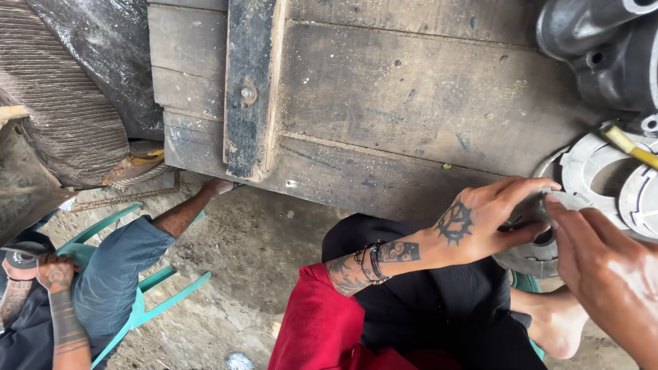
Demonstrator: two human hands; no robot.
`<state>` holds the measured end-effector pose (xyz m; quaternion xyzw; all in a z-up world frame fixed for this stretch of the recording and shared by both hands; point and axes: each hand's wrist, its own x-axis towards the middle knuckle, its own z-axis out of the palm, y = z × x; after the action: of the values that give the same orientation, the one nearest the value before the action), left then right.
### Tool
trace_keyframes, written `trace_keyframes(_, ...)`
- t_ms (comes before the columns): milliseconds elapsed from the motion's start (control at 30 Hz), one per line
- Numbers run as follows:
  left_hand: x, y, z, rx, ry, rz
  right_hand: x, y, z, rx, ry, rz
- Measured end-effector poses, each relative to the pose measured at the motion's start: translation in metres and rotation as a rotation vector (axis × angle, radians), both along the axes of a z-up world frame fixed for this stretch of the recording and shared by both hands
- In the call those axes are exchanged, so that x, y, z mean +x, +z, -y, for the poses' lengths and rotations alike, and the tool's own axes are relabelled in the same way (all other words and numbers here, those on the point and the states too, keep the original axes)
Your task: Cleaning and inspecting motorcycle clutch plates and engine components using a brush and a small tool.
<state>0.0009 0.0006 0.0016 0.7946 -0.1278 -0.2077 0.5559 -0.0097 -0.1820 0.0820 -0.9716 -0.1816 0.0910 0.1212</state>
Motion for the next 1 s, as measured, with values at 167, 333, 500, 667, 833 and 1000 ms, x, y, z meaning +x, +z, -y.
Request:
trace_keyframes(167, 0.001, 0.0, -0.001, -0.029, -0.007, 0.032, -0.007, -0.001, 0.001, -0.07, 0.004, 0.098)
trace_keyframes(333, 0.005, 0.001, -0.001, -0.028, -0.02, 0.023, -0.002, 0.006, 0.001, -0.212, 0.008, 0.019)
trace_keyframes(500, 0.006, -0.002, 0.002, 0.013, -0.03, 0.054, -0.001, 0.012, -0.003, -0.352, 0.007, 0.048)
trace_keyframes(667, 0.021, 0.0, 0.001, 0.086, -0.099, 0.173, -0.01, 0.006, 0.011, -0.289, -0.042, 0.029)
trace_keyframes(833, 0.032, -0.002, 0.006, 0.208, -0.126, 0.252, -0.002, 0.004, 0.016, -0.226, -0.123, 0.005)
trace_keyframes(1000, 0.013, 0.001, 0.004, 0.173, 0.017, 0.312, -0.002, 0.009, 0.025, -0.196, -0.167, -0.043)
